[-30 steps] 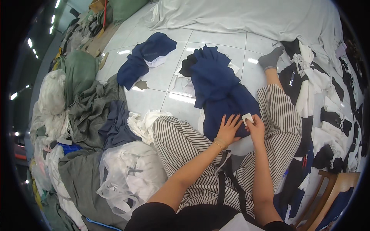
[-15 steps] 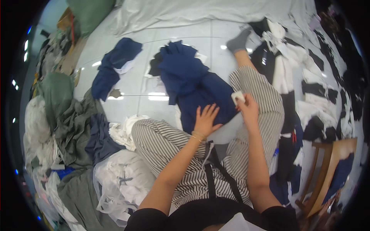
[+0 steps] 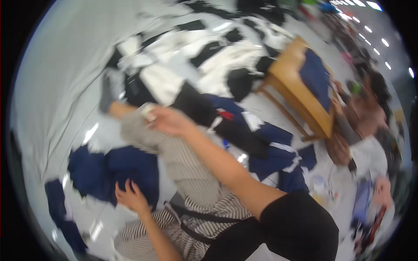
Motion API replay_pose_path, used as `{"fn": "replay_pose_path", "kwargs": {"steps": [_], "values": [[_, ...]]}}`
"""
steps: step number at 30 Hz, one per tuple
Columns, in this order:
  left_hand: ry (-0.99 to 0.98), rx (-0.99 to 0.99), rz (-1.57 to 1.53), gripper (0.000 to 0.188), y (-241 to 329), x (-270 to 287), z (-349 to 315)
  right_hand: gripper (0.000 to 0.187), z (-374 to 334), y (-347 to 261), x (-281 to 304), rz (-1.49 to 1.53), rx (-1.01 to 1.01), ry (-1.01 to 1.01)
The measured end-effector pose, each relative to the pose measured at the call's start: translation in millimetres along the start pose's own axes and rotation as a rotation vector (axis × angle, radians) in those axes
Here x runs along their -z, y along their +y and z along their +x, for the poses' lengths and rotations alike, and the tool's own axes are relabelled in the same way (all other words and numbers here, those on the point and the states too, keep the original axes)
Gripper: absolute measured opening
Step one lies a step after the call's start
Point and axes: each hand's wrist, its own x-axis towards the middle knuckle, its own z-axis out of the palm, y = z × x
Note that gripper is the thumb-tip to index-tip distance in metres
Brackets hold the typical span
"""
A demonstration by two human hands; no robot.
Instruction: The person sits on the floor and folds several pieces of clothing, including dark and white garments. They smooth the fabric, fold the items, and tie drawstrings to secure them. The person also uses a small white tag and a red tool to mark or cut parts of the garments.
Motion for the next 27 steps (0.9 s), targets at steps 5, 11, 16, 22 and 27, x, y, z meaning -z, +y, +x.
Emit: {"fn": "replay_pose_path", "kwargs": {"steps": [5, 11, 16, 22, 27], "values": [[-0.339, 0.047, 0.077, 0.031, 18, 8, 0, 0.013, -12, -10, -10, -0.058, -0.011, 0.049], [-0.251, -0.178, -0.015, 0.034, 37, 18, -15, 0.015, -13, -10, -6, -0.048, -0.036, 0.024], [-0.264, -0.256, -0.101, 0.030, 38, -5, -36, 0.017, -14, -17, -5, -0.073, -0.033, 0.013], [-0.121, -0.231, -0.246, 0.015, 34, 8, -20, 0.020, -8, -15, 15, 0.008, -0.069, -0.070], [-0.129, -0.177, -0.277, 0.011, 36, 6, -9, 0.022, -14, -19, 21, 0.099, -0.055, -0.034]]}}
